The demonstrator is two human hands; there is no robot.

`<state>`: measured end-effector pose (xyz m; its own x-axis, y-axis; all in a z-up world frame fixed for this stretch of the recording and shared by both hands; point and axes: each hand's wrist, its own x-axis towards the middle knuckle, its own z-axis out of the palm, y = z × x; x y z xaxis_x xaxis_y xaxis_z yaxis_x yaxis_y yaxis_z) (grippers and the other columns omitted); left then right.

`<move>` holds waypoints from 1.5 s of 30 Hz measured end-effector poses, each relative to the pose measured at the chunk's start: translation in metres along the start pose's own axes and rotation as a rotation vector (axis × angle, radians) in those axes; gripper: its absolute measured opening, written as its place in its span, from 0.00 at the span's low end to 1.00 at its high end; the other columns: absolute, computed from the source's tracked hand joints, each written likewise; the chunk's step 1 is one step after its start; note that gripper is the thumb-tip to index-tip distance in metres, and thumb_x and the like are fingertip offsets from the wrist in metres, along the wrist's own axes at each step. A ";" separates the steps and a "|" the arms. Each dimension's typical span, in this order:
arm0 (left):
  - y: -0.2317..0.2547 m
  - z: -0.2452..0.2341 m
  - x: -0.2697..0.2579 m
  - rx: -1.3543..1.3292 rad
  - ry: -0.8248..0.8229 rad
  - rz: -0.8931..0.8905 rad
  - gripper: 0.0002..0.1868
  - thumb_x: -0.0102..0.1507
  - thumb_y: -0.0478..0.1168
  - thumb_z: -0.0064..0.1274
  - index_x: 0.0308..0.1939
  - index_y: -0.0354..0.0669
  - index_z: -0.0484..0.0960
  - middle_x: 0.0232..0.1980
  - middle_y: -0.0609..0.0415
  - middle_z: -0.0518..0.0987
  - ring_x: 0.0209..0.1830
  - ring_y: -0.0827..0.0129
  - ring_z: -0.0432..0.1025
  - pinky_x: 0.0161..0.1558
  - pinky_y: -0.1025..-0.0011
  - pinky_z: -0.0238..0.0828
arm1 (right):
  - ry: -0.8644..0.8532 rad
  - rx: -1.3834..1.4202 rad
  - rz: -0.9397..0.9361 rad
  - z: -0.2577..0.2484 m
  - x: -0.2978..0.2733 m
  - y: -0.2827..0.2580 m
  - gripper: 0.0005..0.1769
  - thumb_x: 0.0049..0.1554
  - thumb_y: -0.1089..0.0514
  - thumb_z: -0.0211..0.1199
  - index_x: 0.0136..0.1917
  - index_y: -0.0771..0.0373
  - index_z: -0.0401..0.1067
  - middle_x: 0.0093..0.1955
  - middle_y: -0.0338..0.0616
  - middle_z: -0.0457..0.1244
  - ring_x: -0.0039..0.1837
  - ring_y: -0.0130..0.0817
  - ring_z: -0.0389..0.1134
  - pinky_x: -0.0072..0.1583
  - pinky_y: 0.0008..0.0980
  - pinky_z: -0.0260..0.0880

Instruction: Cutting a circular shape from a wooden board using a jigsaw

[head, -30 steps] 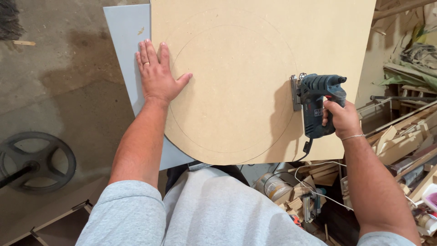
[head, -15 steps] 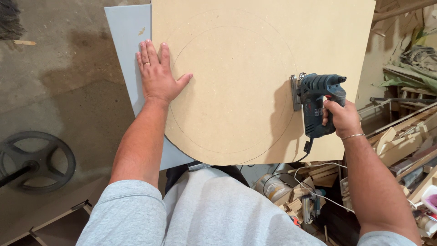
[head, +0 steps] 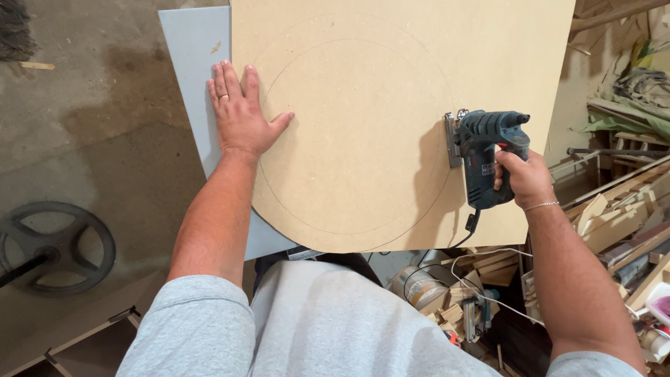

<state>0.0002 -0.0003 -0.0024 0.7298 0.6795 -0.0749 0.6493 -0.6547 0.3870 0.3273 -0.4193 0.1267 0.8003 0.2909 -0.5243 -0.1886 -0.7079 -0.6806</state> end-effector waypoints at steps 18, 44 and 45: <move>-0.001 0.004 0.001 -0.019 0.015 0.000 0.59 0.59 0.73 0.54 0.80 0.35 0.57 0.80 0.22 0.46 0.82 0.35 0.35 0.78 0.43 0.26 | 0.006 -0.021 -0.014 0.002 0.000 -0.004 0.12 0.61 0.58 0.58 0.36 0.62 0.65 0.29 0.42 0.57 0.27 0.33 0.57 0.31 0.30 0.60; 0.019 0.086 -0.045 0.153 0.371 0.240 0.34 0.57 0.60 0.63 0.60 0.42 0.81 0.65 0.34 0.73 0.69 0.40 0.63 0.69 0.41 0.51 | 0.039 0.089 -0.126 0.005 0.016 0.017 0.12 0.59 0.57 0.66 0.40 0.66 0.69 0.26 0.52 0.59 0.24 0.42 0.64 0.29 0.43 0.68; 0.026 0.114 -0.060 0.170 0.421 0.340 0.26 0.55 0.54 0.62 0.54 0.46 0.84 0.57 0.39 0.78 0.60 0.43 0.72 0.61 0.42 0.64 | 0.036 0.096 -0.126 0.004 0.019 0.021 0.12 0.59 0.57 0.66 0.41 0.67 0.69 0.26 0.52 0.59 0.24 0.41 0.64 0.29 0.43 0.68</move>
<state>-0.0022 -0.0954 -0.0925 0.7783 0.4715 0.4146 0.4432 -0.8803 0.1693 0.3361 -0.4258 0.1004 0.8406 0.3493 -0.4140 -0.1371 -0.6022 -0.7865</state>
